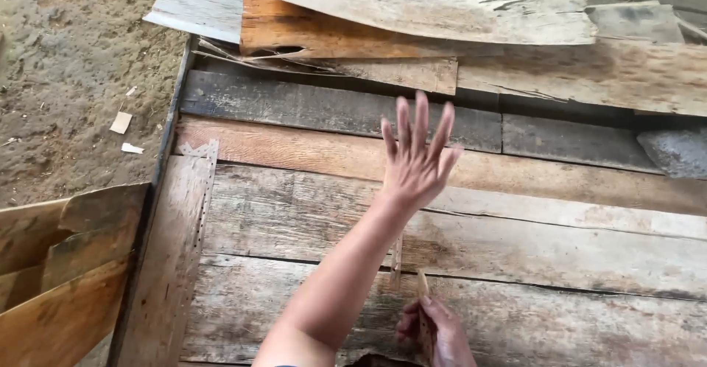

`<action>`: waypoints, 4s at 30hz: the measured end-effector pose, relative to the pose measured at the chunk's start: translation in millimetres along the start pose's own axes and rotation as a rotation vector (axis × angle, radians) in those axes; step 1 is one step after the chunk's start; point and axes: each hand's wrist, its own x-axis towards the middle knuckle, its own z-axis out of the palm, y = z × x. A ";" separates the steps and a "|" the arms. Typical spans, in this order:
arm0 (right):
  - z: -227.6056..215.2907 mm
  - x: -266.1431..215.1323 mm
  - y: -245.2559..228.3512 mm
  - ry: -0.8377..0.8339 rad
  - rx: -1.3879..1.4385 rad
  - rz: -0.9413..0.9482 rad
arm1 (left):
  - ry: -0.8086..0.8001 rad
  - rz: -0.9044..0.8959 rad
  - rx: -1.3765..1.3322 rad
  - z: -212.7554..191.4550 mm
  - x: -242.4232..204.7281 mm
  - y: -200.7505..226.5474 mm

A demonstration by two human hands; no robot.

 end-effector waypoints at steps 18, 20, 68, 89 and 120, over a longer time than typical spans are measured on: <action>-5.7 13.3 8.7 0.023 -0.053 0.067 | -0.191 -0.152 0.205 58.7 34.0 -40.0; 8.5 0.5 -4.9 0.015 -0.066 0.067 | -0.106 -0.123 0.070 16.6 49.6 -14.8; 29.4 -40.6 -14.0 -0.038 -0.188 -0.402 | -0.417 -0.016 -0.119 -70.3 -141.7 44.7; -23.0 -250.9 -23.9 -0.728 -0.515 -0.574 | 0.244 0.193 -0.696 -281.5 -296.5 235.0; -114.8 -274.8 -14.5 -0.895 -0.014 -0.554 | 0.379 0.134 -0.690 -352.7 -370.8 365.7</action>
